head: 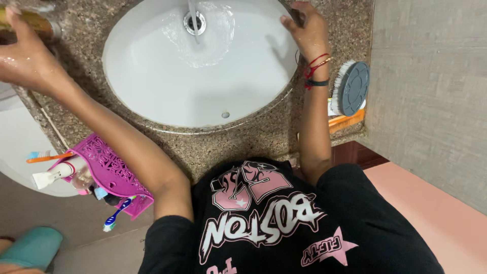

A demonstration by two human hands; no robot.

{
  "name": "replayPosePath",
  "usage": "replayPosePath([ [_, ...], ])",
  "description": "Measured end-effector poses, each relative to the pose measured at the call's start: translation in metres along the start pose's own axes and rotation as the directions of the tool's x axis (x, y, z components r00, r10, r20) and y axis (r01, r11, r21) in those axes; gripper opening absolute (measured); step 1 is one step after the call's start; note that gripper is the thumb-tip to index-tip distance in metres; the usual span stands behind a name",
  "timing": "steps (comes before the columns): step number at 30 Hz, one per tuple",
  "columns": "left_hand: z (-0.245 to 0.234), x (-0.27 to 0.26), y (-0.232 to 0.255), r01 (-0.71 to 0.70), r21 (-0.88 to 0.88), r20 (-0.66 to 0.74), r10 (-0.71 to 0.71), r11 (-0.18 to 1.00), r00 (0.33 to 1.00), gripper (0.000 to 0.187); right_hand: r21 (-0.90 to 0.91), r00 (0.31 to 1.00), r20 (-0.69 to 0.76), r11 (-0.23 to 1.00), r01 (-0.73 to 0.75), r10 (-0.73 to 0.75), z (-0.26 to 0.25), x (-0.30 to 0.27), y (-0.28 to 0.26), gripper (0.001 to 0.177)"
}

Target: The person washes several personal hygiene items, including containers and a brush, under a running faucet in a bathroom sink.

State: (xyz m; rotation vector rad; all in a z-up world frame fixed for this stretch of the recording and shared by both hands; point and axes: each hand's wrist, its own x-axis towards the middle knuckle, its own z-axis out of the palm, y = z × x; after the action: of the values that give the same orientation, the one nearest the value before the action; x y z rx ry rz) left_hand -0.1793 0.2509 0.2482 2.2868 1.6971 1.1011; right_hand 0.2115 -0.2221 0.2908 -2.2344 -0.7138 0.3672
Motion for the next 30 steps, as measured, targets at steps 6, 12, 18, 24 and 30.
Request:
replayPosePath([
  [6,-0.008,0.001,-0.016,0.033,-0.179,-0.021,-0.038,0.983,0.999,0.080,-0.012,0.997,-0.006,0.997,-0.075,0.075,-0.017,-0.002,0.026,0.034],
  [12,-0.032,-0.067,0.062,0.072,-0.293,-0.259,-0.151,0.954,0.954,0.057,-0.140,0.980,0.086,0.976,-0.167,0.180,-0.013,-0.022,0.004,0.029],
  [18,-0.009,-0.162,0.168,0.152,-0.633,0.239,0.005,0.759,0.971,0.047,-0.460,0.963,-0.190,0.849,-0.261,0.192,-0.055,-0.087,0.019,0.057],
  [24,0.023,-0.189,0.195,0.723,-0.582,0.774,-0.021,0.372,0.633,0.034,-0.472,0.709,-0.262,0.554,-0.686,0.654,-0.109,-0.153,0.055,0.114],
  [30,0.040,-0.186,0.188,0.676,-0.611,0.762,0.075,0.411,0.643,0.034,-0.329,0.850,-0.329,0.794,-0.512,0.412,-0.116,-0.218,0.121,0.078],
])
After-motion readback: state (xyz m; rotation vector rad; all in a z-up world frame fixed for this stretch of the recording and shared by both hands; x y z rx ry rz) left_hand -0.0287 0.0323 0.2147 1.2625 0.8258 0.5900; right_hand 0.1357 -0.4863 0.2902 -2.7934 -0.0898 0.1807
